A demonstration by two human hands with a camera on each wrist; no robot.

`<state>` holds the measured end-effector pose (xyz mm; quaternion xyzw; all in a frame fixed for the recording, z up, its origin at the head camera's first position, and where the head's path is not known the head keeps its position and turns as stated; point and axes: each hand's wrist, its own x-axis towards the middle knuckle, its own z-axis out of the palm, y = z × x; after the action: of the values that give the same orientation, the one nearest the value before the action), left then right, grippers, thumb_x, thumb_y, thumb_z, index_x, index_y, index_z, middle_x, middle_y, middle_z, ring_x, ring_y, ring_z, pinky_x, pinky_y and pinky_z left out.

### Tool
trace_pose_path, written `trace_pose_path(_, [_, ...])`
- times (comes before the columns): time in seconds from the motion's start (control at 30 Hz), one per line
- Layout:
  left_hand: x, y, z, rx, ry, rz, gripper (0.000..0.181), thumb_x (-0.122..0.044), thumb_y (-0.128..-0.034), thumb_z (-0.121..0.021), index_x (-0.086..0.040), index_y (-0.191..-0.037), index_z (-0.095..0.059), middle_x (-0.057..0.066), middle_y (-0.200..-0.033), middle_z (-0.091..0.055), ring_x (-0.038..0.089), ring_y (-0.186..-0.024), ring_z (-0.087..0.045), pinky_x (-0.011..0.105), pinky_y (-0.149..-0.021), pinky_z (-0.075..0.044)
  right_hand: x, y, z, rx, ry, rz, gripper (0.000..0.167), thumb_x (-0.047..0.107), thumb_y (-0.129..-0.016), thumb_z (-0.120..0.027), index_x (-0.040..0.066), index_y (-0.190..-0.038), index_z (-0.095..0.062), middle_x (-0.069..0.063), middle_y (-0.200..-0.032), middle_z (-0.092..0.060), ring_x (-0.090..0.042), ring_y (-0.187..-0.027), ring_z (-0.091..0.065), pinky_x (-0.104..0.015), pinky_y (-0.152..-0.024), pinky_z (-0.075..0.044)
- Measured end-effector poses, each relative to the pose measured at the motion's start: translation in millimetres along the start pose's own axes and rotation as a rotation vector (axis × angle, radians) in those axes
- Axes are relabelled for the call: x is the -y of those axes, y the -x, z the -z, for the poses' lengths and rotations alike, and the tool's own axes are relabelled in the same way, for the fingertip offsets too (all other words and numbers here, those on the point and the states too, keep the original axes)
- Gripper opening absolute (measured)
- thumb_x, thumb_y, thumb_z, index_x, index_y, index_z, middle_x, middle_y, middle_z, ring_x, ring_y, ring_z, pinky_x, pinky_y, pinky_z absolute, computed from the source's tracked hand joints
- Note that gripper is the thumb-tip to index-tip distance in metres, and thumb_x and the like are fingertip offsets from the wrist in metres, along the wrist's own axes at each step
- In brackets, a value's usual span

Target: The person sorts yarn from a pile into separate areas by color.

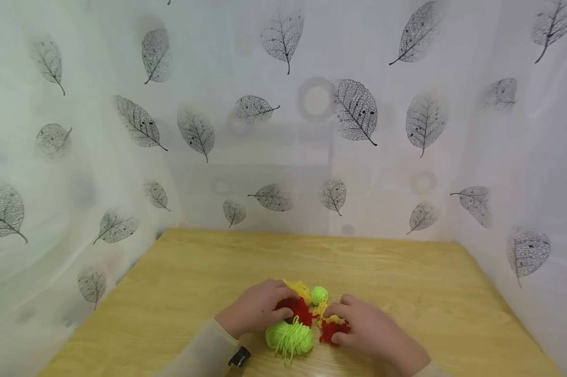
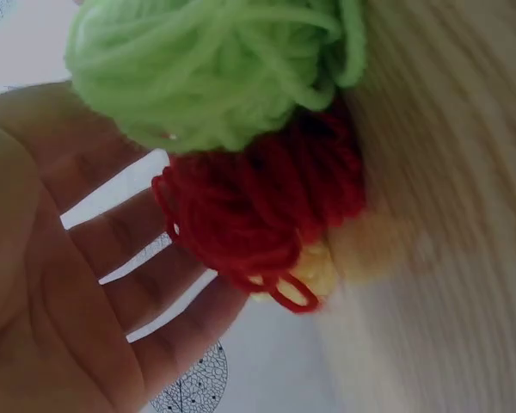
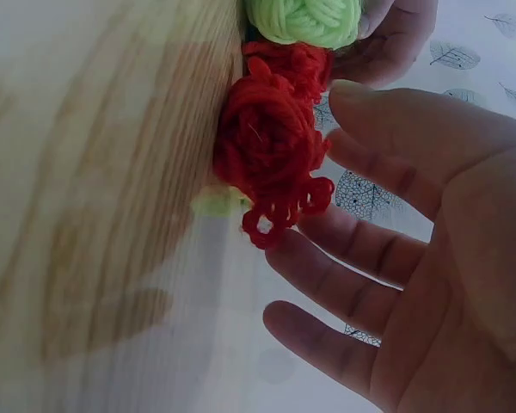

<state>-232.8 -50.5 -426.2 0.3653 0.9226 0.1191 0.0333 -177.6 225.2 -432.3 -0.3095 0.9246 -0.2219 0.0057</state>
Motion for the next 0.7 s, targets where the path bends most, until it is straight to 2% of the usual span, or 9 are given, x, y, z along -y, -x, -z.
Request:
trace_pose_path(0.07, [0.0, -3.0, -2.3, 0.015, -0.001, 0.02, 0.029, -0.037, -0.0967, -0.069, -0.029, -0.125, -0.07, -0.012, -0.111, -0.064, 0.006, -0.097, -0.059, 0.031, -0.084, -0.053, -1, -1.7, -3, 0.024, -0.026, -0.001, 0.031, 0.03, -0.088, -0.079, 0.027, -0.118, -0.071, 0.012, -0.098, -0.052, -0.001, -0.075, -0.049, -0.025, -0.063, -0.047])
trace_pose_path(0.23, [1.7, -5.6, -3.3, 0.019, -0.016, 0.058, 0.034, -0.038, -0.0919, -0.075, -0.03, -0.124, -0.071, -0.011, -0.115, -0.064, 0.007, -0.1, -0.06, 0.032, -0.086, -0.053, -5, -4.6, -9, 0.047, -0.047, 0.002, 0.028, 0.031, -0.088, -0.079, 0.033, -0.115, -0.071, 0.015, -0.098, -0.051, -0.001, -0.078, -0.049, -0.025, -0.065, -0.046])
trace_pose_path(0.37, [3.4, -4.7, -2.2, 0.008, -0.035, 0.06, 0.036, -0.038, -0.0911, -0.076, -0.03, -0.125, -0.07, -0.01, -0.117, -0.064, 0.009, -0.102, -0.06, 0.032, -0.086, -0.053, -6, -5.8, -11, 0.064, -0.064, 0.003, 0.029, 0.031, -0.088, -0.078, 0.032, -0.116, -0.072, 0.018, -0.098, -0.052, -0.001, -0.08, -0.05, -0.025, -0.067, -0.046])
trace_pose_path(0.57, [3.5, -3.3, -2.7, 0.025, -0.025, 0.06, 0.037, -0.037, -0.0908, -0.076, -0.03, -0.127, -0.069, -0.009, -0.116, -0.064, 0.008, -0.1, -0.059, 0.032, -0.085, -0.053, -5, -5.0, -13, 0.126, -0.084, -0.054, 0.027, 0.033, -0.087, -0.078, 0.034, -0.113, -0.072, 0.02, -0.093, -0.051, -0.002, -0.077, -0.049, -0.025, -0.065, -0.043])
trace_pose_path(0.7, [1.9, -2.8, -5.2, 0.05, -0.028, 0.073, 0.039, -0.036, -0.0895, -0.078, -0.029, -0.127, -0.069, -0.009, -0.117, -0.064, 0.01, -0.102, -0.06, 0.033, -0.086, -0.053, -4, -2.8, -16, 0.157, -0.097, -0.056, 0.026, 0.03, -0.086, -0.078, 0.033, -0.112, -0.073, 0.02, -0.09, -0.052, -0.002, -0.075, -0.049, -0.025, -0.064, -0.043])
